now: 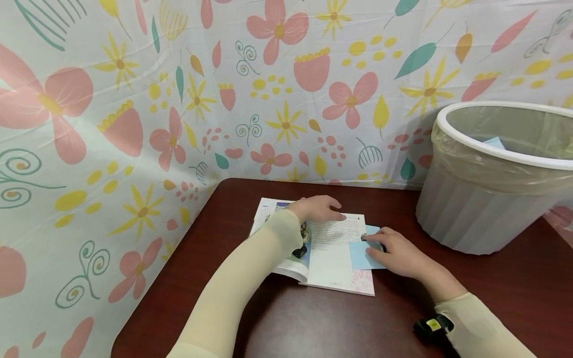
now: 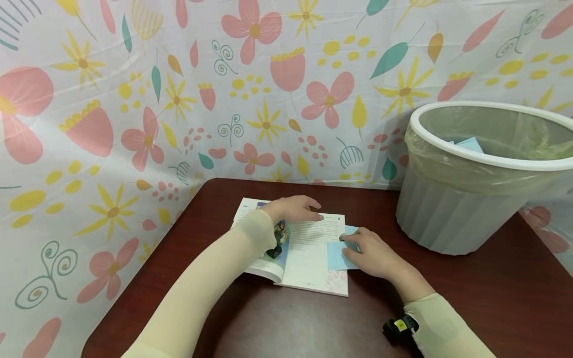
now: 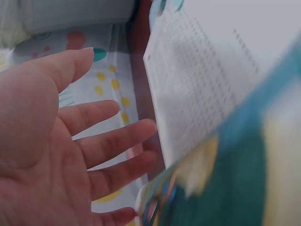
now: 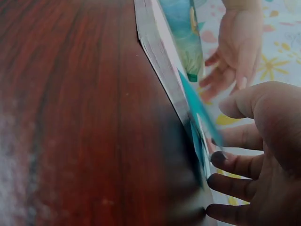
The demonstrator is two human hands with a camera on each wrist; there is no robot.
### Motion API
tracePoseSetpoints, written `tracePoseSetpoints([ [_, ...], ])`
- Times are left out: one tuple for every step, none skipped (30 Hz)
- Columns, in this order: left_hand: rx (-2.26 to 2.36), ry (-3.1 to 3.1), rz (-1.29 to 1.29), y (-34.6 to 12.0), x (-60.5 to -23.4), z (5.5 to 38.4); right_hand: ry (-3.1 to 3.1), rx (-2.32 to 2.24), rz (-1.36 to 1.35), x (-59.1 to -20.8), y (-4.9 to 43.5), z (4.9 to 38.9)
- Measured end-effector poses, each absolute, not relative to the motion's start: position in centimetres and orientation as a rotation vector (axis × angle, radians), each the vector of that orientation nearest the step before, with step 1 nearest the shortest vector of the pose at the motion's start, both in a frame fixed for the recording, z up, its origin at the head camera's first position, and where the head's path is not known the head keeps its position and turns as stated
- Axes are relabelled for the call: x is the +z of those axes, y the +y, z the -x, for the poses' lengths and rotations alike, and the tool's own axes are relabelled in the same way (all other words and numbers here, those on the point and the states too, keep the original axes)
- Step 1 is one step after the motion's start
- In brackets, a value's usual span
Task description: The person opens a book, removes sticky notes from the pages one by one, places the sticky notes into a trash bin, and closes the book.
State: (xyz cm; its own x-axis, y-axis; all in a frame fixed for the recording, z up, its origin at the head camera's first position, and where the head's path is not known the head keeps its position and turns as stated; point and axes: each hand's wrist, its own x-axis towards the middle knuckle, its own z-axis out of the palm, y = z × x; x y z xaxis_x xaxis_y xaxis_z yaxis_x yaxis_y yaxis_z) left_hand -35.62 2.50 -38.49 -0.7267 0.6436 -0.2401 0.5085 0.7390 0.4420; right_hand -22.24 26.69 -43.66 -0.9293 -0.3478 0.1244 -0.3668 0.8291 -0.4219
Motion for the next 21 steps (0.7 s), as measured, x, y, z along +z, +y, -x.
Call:
tracePoseSetpoints([
  [0.485, 2.574, -0.893, 2.9, -38.7, 35.6, -2.963, 0.697, -0.569, -43.7, 26.7, 22.3],
  [0.484, 2.581, -0.900, 3.2, -38.8, 35.5, -2.963, 0.696, -0.554, -43.8, 26.7, 22.3],
  [0.486, 2.580, -0.913, 3.5, -39.0, 35.4, -2.962, 0.696, -0.547, -43.9, 26.8, 22.4],
  [0.485, 2.573, -0.930, 3.8, -39.1, 35.3, -2.961, 0.694, -0.539, -43.9, 26.8, 22.5],
  [0.484, 2.561, -0.939, 4.0, -39.3, 35.2, -2.959, 0.691, -0.534, -44.0, 26.9, 22.5],
  [0.478, 2.548, -0.949, 4.2, -39.4, 35.1, -2.958, 0.692, -0.528, -44.0, 26.9, 22.5],
  [0.472, 2.539, -0.944, 4.4, -39.6, 35.1, -2.958, 0.689, -0.528, -44.1, 26.9, 22.6],
  [0.457, 2.533, -0.937, 4.5, -39.7, 35.0, -2.958, 0.686, -0.523, -44.1, 26.9, 22.6],
  [0.440, 2.527, -0.927, 4.7, -39.9, 34.9, -2.958, 0.679, -0.525, -44.2, 27.0, 22.7],
  [0.428, 2.523, -0.917, 4.8, -40.0, 34.8, -2.956, 0.677, -0.523, -44.2, 27.0, 22.7],
  [0.412, 2.517, -0.907, 4.9, -40.1, 34.7, -2.954, 0.671, -0.524, -44.2, 27.0, 22.7],
  [0.396, 2.511, -0.904, 5.0, -40.2, 34.7, -2.954, 0.666, -0.521, -44.2, 27.0, 22.7],
  [0.372, 2.508, -0.903, 5.1, -40.3, 34.6, -2.955, 0.662, -0.518, -44.2, 27.0, 22.7],
  [0.352, 2.505, -0.906, 5.1, -40.4, 34.5, -2.955, 0.657, -0.512, -44.2, 27.0, 22.7],
  [0.329, 2.501, -0.907, 5.2, -40.5, 34.4, -2.956, 0.651, -0.510, -44.2, 27.0, 22.8],
  [0.303, 2.498, -0.910, 5.3, -40.6, 34.3, -2.955, 0.651, -0.508, -44.3, 27.1, 22.8],
  [0.278, 2.496, -0.916, 5.3, -40.6, 34.2, -2.952, 0.651, -0.509, -44.3, 27.1, 22.8],
  [0.263, 2.492, -0.917, 5.4, -40.7, 34.1, -2.947, 0.653, -0.510, -44.3, 27.1, 22.8],
  [0.245, 2.487, -0.925, 5.5, -40.7, 34.0, -2.941, 0.655, -0.513, -44.3, 27.1, 22.8],
  [0.236, 2.482, -0.926, 5.5, -40.7, 33.9, -2.932, 0.655, -0.517, -44.3, 27.1, 22.8],
  [0.225, 2.477, -0.928, 5.6, -40.7, 33.8, -2.923, 0.650, -0.523, -44.4, 27.1, 22.8],
])
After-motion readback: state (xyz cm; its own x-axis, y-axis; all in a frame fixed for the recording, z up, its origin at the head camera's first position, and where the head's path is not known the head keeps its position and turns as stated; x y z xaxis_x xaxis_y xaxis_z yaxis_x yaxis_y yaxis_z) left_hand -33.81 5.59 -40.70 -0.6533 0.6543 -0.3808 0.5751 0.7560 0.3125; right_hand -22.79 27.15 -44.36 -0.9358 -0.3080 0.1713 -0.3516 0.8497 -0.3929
